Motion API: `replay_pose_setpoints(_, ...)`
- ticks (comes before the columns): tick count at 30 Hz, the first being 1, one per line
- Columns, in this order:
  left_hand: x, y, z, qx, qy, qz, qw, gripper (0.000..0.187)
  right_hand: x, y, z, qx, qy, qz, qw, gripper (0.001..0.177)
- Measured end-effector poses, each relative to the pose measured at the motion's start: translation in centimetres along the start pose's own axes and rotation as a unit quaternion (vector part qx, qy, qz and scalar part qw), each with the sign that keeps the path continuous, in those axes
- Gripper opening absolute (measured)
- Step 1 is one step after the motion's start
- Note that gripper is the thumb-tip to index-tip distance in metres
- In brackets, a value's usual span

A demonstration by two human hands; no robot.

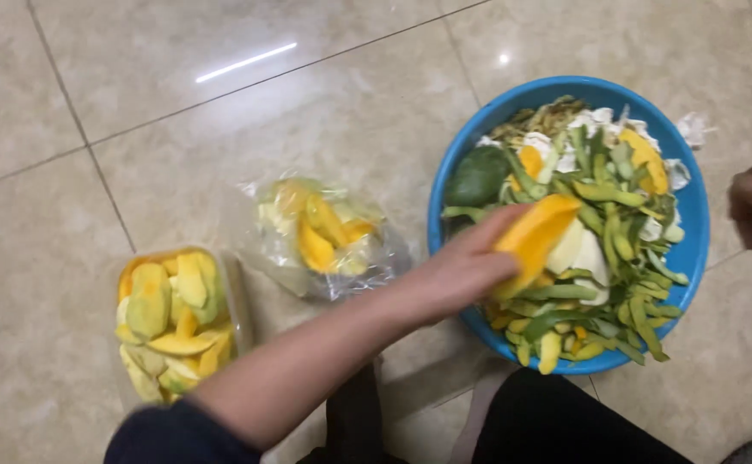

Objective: Peeling mangoes with a knife and slicing the flesh into a plastic container.

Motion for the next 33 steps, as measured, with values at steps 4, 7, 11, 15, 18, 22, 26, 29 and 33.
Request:
replay_pose_setpoints(4,7.4,-0.6,2.4,0.237,-0.052,-0.025,0.970,0.091,-5.0,-3.8,1.6,0.065,0.028,-0.019,0.997,0.077)
replay_pose_setpoints(7,9.5,1.5,-2.5,0.478,0.132,-0.013,0.868,0.076,-6.2,-3.1,2.7,0.091,0.032,0.051,0.994,0.082)
replay_pose_setpoints(11,11.7,-0.8,-6.4,0.601,0.200,-0.024,0.774,0.049,-6.0,-2.3,2.7,0.195,0.005,0.030,0.980,0.085)
replay_pose_setpoints(15,14.8,-4.7,-9.3,0.651,0.180,-0.123,0.727,0.058,-6.4,-0.1,1.7,0.214,-0.011,0.028,0.976,0.092)
replay_pose_setpoints(18,15.8,-5.6,-9.5,0.709,0.167,-0.121,0.675,0.065,-7.9,3.1,3.9,0.166,-0.143,0.139,0.966,0.095)
replay_pose_setpoints(22,15.5,-6.3,-8.9,0.689,0.166,-0.105,0.698,0.050,-13.1,5.4,9.5,0.162,-0.285,0.265,0.907,0.084)
replay_pose_setpoints(26,16.1,-5.8,-8.6,0.717,0.164,-0.069,0.674,0.066,-13.9,6.3,13.4,0.111,-0.346,0.163,0.917,0.066)
replay_pose_setpoints(29,15.8,-5.1,-8.9,0.685,0.151,-0.106,0.705,0.082,-12.6,8.5,12.9,0.094,-0.286,0.118,0.946,0.058)
replay_pose_setpoints(33,12.6,-1.7,-10.2,0.458,0.219,-0.193,0.840,0.082,-10.9,8.9,11.7,0.148,-0.219,0.164,0.950,0.054)
Point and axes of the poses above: each hand's wrist, its own x-axis towards the middle knuckle, its own z-axis out of the palm, y = z × x, the point moved 9 cm from there along x, towards the middle knuckle, and after that the axes turned 7 degrees about -x, right-handed, at the moved point
